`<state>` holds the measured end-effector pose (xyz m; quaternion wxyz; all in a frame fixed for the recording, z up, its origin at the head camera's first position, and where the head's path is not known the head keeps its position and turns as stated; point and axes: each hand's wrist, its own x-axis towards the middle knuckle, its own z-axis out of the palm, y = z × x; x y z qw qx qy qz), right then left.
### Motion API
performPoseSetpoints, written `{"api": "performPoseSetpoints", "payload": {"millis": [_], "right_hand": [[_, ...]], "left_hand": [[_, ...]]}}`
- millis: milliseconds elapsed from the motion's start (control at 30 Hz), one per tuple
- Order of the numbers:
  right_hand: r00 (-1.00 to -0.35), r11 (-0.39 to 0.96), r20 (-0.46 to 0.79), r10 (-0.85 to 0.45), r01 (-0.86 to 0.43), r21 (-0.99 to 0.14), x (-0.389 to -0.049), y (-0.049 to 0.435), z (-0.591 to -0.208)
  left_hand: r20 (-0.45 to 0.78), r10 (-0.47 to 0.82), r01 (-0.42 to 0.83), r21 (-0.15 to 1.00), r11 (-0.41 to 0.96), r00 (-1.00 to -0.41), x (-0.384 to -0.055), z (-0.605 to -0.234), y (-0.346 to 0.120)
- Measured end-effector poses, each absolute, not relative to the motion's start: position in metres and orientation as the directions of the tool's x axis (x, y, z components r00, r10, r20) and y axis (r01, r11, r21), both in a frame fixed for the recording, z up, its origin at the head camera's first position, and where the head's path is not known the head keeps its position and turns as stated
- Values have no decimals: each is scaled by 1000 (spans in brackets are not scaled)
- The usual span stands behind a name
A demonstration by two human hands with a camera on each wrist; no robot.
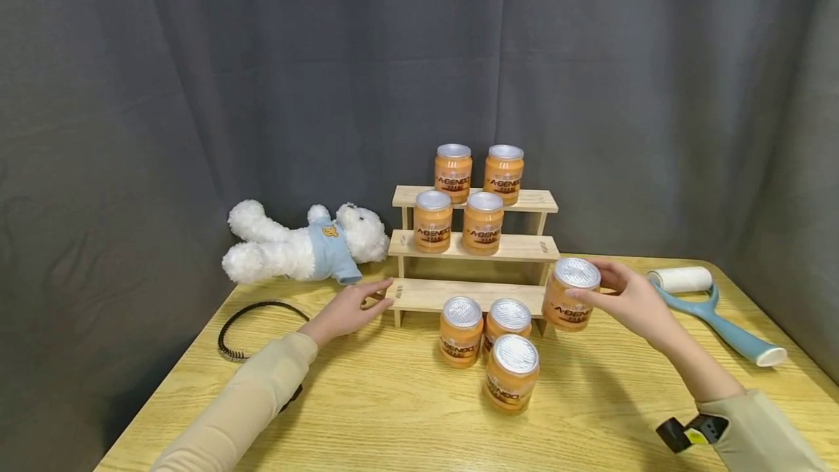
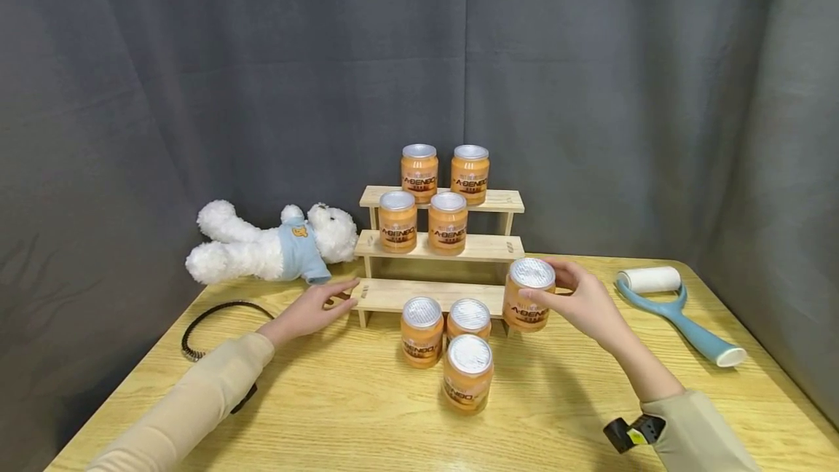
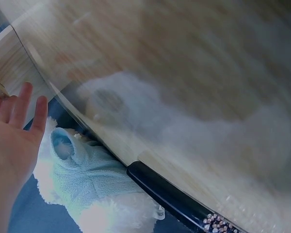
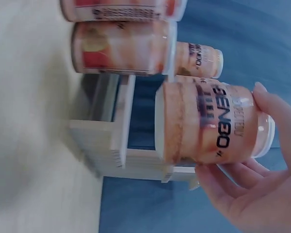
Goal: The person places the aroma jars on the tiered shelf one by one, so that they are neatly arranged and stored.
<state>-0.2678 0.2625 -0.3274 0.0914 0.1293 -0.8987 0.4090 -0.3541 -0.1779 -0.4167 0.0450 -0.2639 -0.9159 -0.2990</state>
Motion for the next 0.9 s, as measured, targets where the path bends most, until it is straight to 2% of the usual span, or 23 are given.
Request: {"api": "performPoseSetpoints", "payload": {"millis": [233, 467, 633, 900], "right_hand": [[-935, 562, 340, -99, -334, -756, -294, 251, -311], [-957, 512, 290, -25, -261, -818, -321, 238, -299], [-961, 478, 276, -15, -249, -842, -342, 230, -302], [-940, 460, 341, -18, -310, -832, -368, 222, -316]], "left_hand": [[234, 456, 507, 526, 683, -858, -355, -417, -178], [249, 465, 522, 527, 671, -850, -355, -418, -179], [260, 480, 540, 522, 661, -838, -356, -419, -179], [258, 469, 531, 519, 670, -845, -357, -420, -179]]}}
